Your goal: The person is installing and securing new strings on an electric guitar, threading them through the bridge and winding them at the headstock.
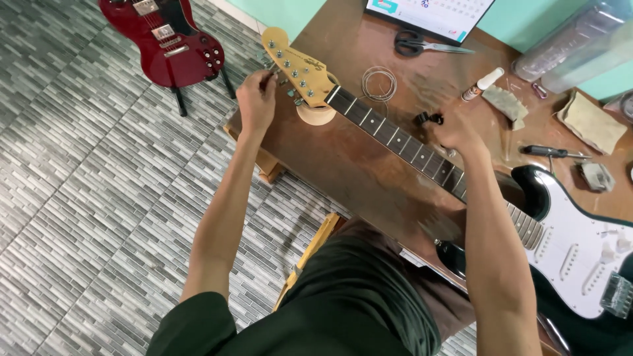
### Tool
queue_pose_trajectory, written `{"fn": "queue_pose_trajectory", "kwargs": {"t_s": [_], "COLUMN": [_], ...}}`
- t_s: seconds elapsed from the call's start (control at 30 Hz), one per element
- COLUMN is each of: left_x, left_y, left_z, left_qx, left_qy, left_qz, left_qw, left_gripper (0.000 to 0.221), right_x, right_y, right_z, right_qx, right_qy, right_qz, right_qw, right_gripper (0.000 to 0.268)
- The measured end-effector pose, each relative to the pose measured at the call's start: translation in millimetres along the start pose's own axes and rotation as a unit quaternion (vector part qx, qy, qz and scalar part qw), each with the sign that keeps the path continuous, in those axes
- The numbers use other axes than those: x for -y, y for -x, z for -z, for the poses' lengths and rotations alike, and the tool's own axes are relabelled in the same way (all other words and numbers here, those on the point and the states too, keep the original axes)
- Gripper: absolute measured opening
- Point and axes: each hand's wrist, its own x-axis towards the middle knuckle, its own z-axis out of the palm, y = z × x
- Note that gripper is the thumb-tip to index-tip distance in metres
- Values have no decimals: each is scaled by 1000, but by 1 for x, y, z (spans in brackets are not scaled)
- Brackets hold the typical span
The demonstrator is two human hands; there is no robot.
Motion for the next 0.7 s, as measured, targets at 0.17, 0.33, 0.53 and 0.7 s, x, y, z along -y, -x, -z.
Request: {"fn": "queue_pose_trajectory", "kwargs": {"t_s": [0.17,0.33,0.53,0.7], "left_x": [32,-19,-21,9], "left_y": [-4,-20,-25,-25], "left_z": [-24,-5,-9,-26], "left_qx": [4,11,-15,-23], "left_qy": [46,289,361,369], "left_qz": [102,448,515,529], "left_qw": [994,846,778,764], "left_gripper": [13,24,25,28], "right_x": [-16,-4,-26,-41], "right_y": [-12,-27,-46,-52], "right_z": [-12,10,-5,-18], "right_qx": [1,37,65,47], "right_qy": [24,-62,-115,-25], "right_qz": [9,-53,-130,-138], "right_qw": [1000,996,983,989], "right_gripper": [45,43,46,44]}}
